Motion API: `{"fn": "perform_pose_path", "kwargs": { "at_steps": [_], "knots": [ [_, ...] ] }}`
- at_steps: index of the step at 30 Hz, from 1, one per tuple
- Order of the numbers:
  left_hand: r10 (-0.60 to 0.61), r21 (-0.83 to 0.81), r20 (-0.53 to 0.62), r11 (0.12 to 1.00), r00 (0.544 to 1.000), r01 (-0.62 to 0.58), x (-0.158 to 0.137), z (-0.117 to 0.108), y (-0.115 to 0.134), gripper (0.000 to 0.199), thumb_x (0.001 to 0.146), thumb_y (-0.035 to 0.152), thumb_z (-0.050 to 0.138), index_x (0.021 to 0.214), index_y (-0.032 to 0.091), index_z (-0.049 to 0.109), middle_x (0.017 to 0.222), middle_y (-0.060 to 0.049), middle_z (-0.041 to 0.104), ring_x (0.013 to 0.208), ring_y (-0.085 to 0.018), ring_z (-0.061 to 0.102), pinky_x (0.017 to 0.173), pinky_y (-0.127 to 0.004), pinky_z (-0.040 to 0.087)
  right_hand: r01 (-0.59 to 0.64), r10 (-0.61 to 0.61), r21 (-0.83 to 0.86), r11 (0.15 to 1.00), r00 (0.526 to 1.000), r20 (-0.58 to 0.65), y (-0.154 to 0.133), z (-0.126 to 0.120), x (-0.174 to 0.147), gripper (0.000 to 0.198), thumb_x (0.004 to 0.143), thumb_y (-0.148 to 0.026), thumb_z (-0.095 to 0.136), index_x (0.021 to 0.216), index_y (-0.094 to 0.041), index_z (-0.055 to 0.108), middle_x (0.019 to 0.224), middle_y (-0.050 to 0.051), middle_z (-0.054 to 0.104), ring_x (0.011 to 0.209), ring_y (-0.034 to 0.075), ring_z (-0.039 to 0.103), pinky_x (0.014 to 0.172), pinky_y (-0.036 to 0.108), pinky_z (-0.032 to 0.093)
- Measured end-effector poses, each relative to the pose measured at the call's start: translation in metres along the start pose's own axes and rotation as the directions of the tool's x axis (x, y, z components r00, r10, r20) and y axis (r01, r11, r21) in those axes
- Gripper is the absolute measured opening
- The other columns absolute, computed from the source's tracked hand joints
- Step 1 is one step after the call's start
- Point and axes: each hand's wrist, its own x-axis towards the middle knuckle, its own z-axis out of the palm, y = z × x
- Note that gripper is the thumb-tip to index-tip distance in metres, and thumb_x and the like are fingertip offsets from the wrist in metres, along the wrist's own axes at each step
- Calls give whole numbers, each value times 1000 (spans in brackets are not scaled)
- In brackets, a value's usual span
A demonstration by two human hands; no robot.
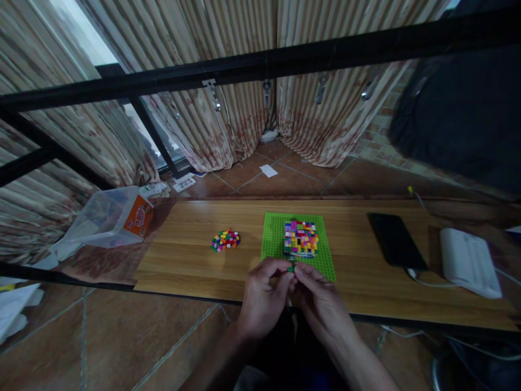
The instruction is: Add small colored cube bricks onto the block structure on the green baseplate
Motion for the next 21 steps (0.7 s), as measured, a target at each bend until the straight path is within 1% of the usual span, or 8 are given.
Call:
{"fn": "perform_pose_path", "kwargs": {
  "at_steps": [3, 5, 7, 10, 13, 16, 18, 21],
  "knots": [
    [33, 71, 9, 997, 999, -34, 10, 3, -6, 10, 88, 18, 56, 92, 19, 65, 80, 0, 65, 76, -11, 63, 72, -23, 51, -4, 4, -14, 1000, 1000, -11, -2, -3, 6, 23, 59, -29, 87, 75, -19, 74, 70, -2, 67, 63, 8, 56, 61, 18, 45],
    [61, 149, -7, 987, 998, -60, 20, 7, -11, 10, 88, 17, 57, 94, 19, 65, 84, -1, 67, 78, -12, 64, 73, -24, 51, 40, -42, -49, 998, 997, -60, -6, -7, 10, 24, 59, -31, 86, 75, -19, 74, 72, -2, 68, 66, 8, 56, 62, 17, 45],
    [93, 238, -16, 967, 996, -87, 32, 11, -15, 12, 87, 16, 57, 95, 20, 65, 88, -1, 68, 81, -13, 64, 75, -25, 51, 103, -114, -94, 990, 986, -119, -10, -11, 13, 25, 59, -33, 86, 76, -19, 74, 75, -1, 69, 71, 9, 57, 65, 17, 45],
    [143, 362, 15, 922, 990, -139, 50, 20, -20, 14, 87, 15, 56, 96, 21, 66, 92, -2, 68, 84, -14, 65, 77, -26, 51, 166, -190, -151, 975, 967, -168, -16, -18, 16, 26, 59, -35, 86, 76, -20, 74, 76, -1, 69, 73, 10, 57, 66, 18, 44],
    [188, 464, 59, 864, 980, -194, 63, 28, -23, 16, 89, 16, 54, 97, 22, 66, 96, -1, 69, 87, -15, 65, 79, -27, 52, 185, -218, -177, 967, 956, -195, -21, -24, 16, 28, 57, -36, 87, 76, -20, 74, 74, -1, 68, 68, 10, 55, 62, 19, 44],
    [213, 557, 82, 801, 974, -222, 70, 33, -25, 17, 91, 20, 51, 98, 24, 67, 97, -1, 68, 89, -16, 64, 79, -27, 52, 194, -236, -200, 960, 949, -210, -24, -28, 17, 30, 55, -37, 87, 75, -20, 74, 73, -1, 68, 64, 9, 53, 59, 19, 42],
    [224, 600, 89, 765, 971, -231, 73, 34, -26, 17, 92, 21, 52, 97, 24, 68, 97, -1, 68, 90, -16, 63, 79, -28, 52, 205, -250, -214, 955, 945, -213, -26, -30, 19, 30, 55, -38, 87, 76, -20, 74, 73, -1, 68, 64, 9, 53, 59, 19, 42],
    [252, 619, 89, 744, 964, -252, 76, 35, -26, 15, 91, 22, 54, 96, 24, 68, 96, -1, 68, 91, -16, 63, 80, -28, 51, 220, -276, -254, 942, 938, -211, -30, -31, 22, 31, 57, -39, 86, 78, -20, 74, 74, 0, 68, 63, 9, 53, 57, 20, 42]
  ]
}}
